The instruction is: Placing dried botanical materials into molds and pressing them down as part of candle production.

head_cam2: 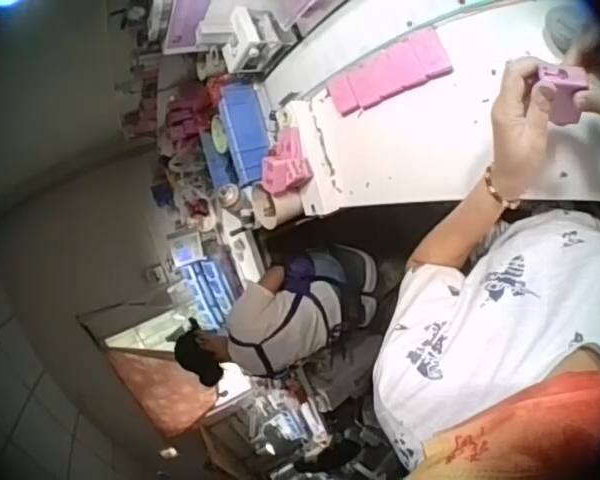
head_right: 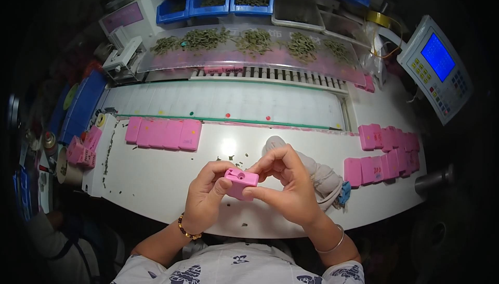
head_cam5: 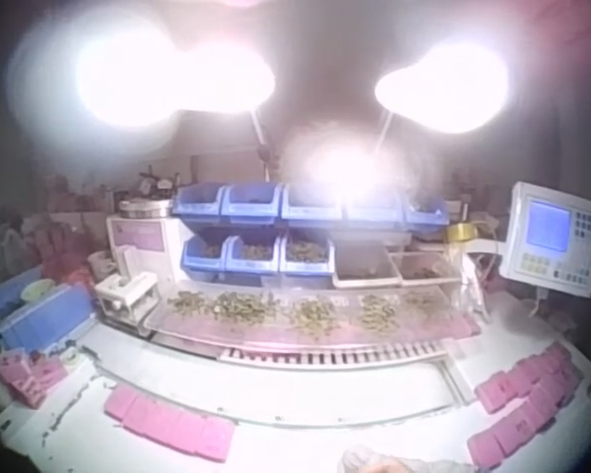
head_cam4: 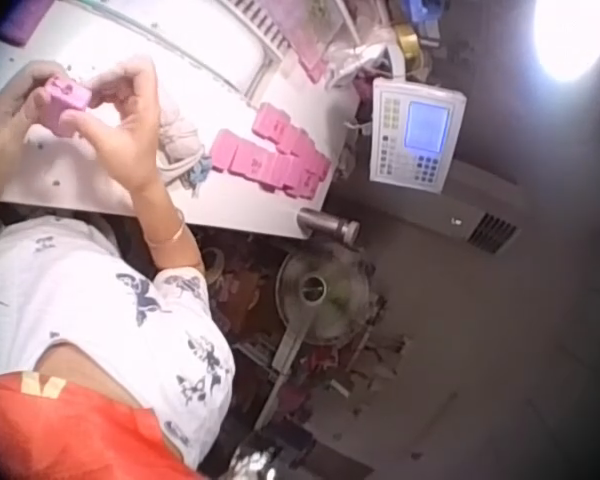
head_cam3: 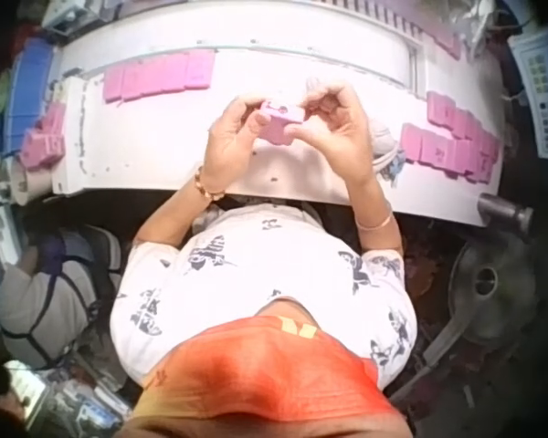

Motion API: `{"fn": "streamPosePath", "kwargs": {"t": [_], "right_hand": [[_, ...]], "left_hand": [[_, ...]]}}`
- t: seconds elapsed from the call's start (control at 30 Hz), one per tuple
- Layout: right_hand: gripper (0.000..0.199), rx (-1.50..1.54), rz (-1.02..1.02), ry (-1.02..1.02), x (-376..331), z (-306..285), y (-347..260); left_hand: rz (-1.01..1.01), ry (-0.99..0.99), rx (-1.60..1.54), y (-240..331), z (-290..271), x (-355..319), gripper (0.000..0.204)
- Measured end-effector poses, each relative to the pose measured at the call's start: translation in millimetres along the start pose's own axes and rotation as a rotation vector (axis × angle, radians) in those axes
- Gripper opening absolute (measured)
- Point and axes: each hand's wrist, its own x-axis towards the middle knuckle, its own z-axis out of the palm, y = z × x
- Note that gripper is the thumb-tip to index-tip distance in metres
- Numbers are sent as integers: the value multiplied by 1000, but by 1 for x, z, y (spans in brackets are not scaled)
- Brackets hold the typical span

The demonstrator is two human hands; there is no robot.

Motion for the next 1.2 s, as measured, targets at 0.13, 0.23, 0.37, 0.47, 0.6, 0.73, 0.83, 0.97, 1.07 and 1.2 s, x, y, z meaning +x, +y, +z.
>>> {"fn": "streamPosePath", "kwargs": {"t": [0.13,0.23,0.37,0.47,0.6,0.73,0.83,0.97,1.07,1.2], "right_hand": [[52,37,100,30,2,5,3],[49,43,137,38,5,7,1],[43,-256,68,136,6,4,-5],[32,-724,-19,124,16,2,-8],[23,-743,98,-44,22,5,-3],[21,-771,209,-105,23,-2,13],[21,-961,91,-53,18,-3,25],[33,-1094,-58,-65,21,0,15],[46,-584,98,-70,26,6,3],[56,-322,-2,-197,27,6,6]], "left_hand": [[-105,-2,-68,-2,-5,1,28],[-247,23,-150,1,-13,5,28],[-69,188,314,10,-30,27,37],[32,343,940,-3,-72,38,43],[119,352,1468,-15,-79,40,43],[108,159,1454,-16,-69,37,43],[40,93,1335,-20,-77,37,43],[-195,134,683,-5,-59,37,52],[-62,4,278,7,-40,27,74],[118,-196,409,21,-27,28,77]]}}
